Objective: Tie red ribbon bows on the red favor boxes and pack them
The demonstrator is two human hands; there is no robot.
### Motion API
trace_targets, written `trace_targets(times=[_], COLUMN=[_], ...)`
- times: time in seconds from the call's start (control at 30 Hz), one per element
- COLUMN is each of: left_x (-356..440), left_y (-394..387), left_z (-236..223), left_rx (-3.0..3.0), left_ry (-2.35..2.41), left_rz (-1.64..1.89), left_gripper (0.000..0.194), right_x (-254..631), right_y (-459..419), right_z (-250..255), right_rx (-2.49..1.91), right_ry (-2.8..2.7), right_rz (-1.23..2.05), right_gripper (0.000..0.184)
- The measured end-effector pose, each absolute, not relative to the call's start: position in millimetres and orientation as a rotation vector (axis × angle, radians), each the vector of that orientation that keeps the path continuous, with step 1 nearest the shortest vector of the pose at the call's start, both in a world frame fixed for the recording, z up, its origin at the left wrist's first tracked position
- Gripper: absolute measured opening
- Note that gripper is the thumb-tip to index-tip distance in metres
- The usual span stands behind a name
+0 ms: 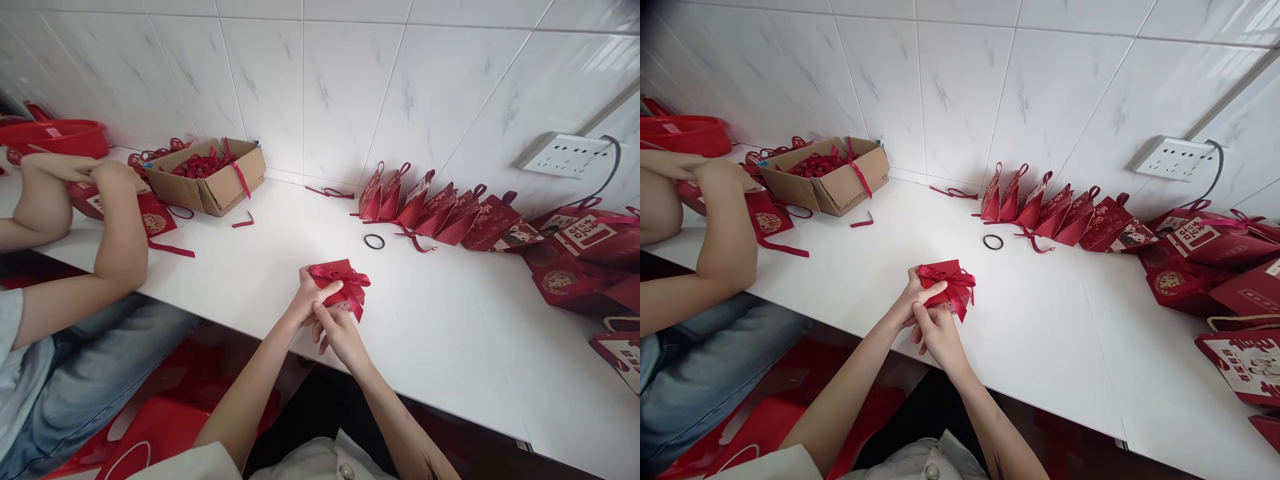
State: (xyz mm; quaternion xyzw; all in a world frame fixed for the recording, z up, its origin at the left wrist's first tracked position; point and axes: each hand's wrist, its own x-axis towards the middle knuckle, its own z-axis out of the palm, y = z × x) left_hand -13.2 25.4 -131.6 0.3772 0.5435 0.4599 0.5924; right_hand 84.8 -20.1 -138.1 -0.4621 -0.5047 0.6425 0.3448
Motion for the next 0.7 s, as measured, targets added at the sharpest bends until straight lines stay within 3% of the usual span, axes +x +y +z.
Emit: trace_targets(times=[0.2,0.7], left_x=[-15,-10], left_y=[29,31], left_z=[-137,-136], left_rx=[0.851,0.829], left_ry=[1.234,1.278], left_rz=[1.047,1.081], left_gripper=[0.052,0.05], right_x=[88,115], right_y=[-24,-26], right_z=[-149,-153], right_rx=[-1.091,-1.068], right_ry=[-1.264,-1.349], right_rz=[1.656,1.755], right_gripper=[0.056,0.052])
